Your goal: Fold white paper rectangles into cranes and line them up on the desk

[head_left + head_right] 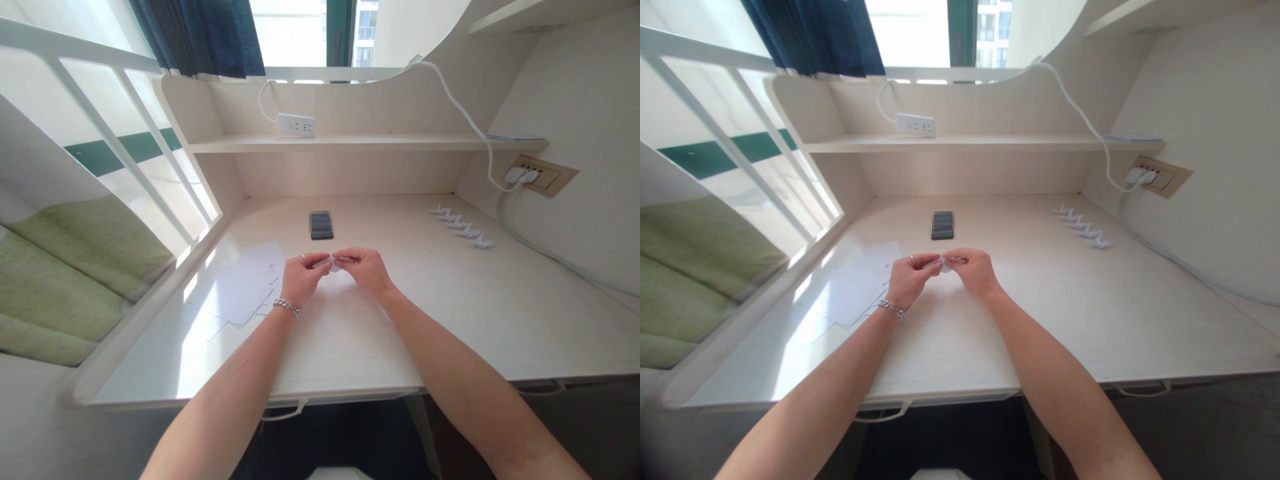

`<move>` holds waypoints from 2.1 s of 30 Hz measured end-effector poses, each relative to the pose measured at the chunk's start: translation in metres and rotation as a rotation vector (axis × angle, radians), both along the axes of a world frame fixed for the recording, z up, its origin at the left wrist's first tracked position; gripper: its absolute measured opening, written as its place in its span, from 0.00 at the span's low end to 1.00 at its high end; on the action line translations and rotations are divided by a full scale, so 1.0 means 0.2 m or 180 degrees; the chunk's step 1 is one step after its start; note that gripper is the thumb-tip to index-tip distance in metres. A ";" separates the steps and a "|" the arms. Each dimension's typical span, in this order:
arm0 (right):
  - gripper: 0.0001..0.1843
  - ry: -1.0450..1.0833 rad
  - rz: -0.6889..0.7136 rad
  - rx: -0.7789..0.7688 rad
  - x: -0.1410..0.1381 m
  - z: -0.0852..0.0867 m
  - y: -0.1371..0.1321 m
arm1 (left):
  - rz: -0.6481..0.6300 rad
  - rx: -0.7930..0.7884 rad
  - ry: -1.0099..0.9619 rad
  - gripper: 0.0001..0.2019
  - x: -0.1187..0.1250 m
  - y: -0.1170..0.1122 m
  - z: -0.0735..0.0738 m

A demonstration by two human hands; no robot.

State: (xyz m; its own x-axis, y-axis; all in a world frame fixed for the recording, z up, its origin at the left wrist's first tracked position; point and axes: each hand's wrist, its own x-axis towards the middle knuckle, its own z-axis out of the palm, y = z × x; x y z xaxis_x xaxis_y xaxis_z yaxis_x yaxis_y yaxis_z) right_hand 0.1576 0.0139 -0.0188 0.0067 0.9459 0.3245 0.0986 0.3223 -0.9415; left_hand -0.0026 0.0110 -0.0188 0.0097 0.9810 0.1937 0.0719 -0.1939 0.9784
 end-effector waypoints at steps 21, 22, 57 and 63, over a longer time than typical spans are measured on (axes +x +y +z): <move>0.09 -0.0341 -0.0066 0.0167 0.00 0.00 -0.01 | 0.0037 0.0098 0.0072 0.17 0.00 0.00 0.00; 0.09 -0.0347 -0.0066 0.0167 0.00 0.01 -0.01 | 0.0035 0.0101 0.0075 0.17 0.00 -0.01 0.01; 0.08 -0.0239 -0.0160 0.0219 0.00 -0.02 0.00 | 0.0094 0.0344 0.0264 0.09 0.01 -0.01 0.01; 0.05 -0.0203 -0.0059 0.0235 0.00 0.00 -0.01 | 0.0117 0.0364 0.0282 0.08 0.01 -0.01 0.00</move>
State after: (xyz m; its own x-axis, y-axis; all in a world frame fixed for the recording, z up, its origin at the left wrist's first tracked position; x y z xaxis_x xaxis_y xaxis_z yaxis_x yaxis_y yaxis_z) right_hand 0.1582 0.0129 -0.0182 0.0010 0.9192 0.3937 0.1643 0.3882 -0.9068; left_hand -0.0015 0.0093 -0.0193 -0.0037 0.9526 0.3043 0.1659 -0.2995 0.9396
